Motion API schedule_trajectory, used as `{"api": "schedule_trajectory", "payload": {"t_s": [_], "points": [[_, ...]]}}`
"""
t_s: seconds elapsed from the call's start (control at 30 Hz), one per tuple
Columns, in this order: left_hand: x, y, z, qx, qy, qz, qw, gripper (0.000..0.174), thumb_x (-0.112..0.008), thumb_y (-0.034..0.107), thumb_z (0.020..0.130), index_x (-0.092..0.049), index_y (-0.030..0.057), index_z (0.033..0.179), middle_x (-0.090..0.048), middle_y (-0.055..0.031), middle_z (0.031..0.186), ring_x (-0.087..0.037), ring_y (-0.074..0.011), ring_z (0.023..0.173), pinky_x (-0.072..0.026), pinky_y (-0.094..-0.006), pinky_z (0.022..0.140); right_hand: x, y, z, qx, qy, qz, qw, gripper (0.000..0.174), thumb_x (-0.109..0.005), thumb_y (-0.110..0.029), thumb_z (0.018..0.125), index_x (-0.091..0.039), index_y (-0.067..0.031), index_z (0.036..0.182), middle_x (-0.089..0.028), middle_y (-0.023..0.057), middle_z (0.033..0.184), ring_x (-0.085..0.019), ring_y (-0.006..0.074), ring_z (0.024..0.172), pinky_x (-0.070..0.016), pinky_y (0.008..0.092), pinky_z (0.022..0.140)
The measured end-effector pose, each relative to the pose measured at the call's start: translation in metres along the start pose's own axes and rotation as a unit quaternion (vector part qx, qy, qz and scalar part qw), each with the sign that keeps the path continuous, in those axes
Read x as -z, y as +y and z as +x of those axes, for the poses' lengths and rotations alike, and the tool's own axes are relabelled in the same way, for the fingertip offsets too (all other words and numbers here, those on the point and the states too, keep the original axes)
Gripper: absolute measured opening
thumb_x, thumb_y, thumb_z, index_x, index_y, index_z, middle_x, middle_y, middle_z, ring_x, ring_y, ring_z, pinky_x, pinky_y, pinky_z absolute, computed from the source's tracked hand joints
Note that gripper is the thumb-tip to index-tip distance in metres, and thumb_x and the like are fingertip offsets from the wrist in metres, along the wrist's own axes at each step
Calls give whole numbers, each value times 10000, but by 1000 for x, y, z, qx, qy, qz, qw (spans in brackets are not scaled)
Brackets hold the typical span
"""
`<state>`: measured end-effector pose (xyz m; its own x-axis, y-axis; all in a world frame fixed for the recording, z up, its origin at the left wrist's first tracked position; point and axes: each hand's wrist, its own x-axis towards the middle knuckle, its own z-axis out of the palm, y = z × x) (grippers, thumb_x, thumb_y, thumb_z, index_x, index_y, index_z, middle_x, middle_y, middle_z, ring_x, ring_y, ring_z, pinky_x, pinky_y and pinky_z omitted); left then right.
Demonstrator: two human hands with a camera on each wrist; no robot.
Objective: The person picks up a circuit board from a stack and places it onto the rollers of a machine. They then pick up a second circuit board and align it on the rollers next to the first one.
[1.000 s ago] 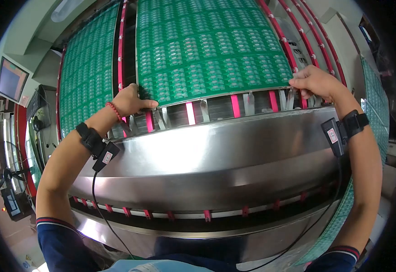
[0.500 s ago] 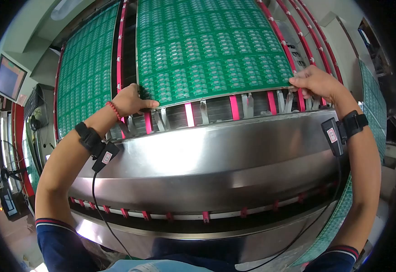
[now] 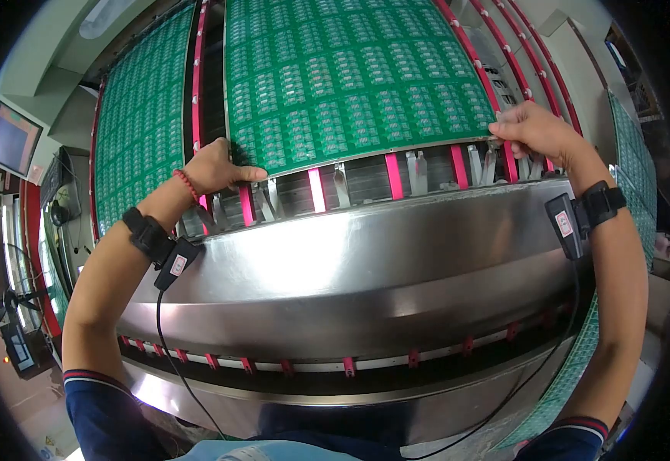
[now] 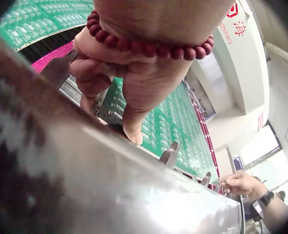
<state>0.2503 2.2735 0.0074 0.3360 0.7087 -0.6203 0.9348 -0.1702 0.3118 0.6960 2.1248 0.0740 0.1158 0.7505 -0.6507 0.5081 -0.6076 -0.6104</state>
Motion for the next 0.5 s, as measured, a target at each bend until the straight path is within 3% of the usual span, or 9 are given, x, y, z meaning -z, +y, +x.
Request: {"api": "schedule_trajectory", "payload": {"t_s": [0.33,0.5], "points": [[6,14,-13,25,-12,-1,1000,902,-812,551,559,-495,-152,1026,-638,-226,907,-648,-261,854,-513,-332,738,-2,4,1,18,-8,-16,1000,266,-640,-251,850,-645,11,807,-541,1,609,-478,71,518,-424,225,499],[6,16,-14,30,-15,10,999,914,-792,573,572,-485,-155,1031,-628,-245,935,-640,-285,892,-507,-343,764,1,2,2,5,-27,-42,999,262,-639,-252,850,-650,7,817,-568,4,665,-486,67,547,-438,227,511]]}}
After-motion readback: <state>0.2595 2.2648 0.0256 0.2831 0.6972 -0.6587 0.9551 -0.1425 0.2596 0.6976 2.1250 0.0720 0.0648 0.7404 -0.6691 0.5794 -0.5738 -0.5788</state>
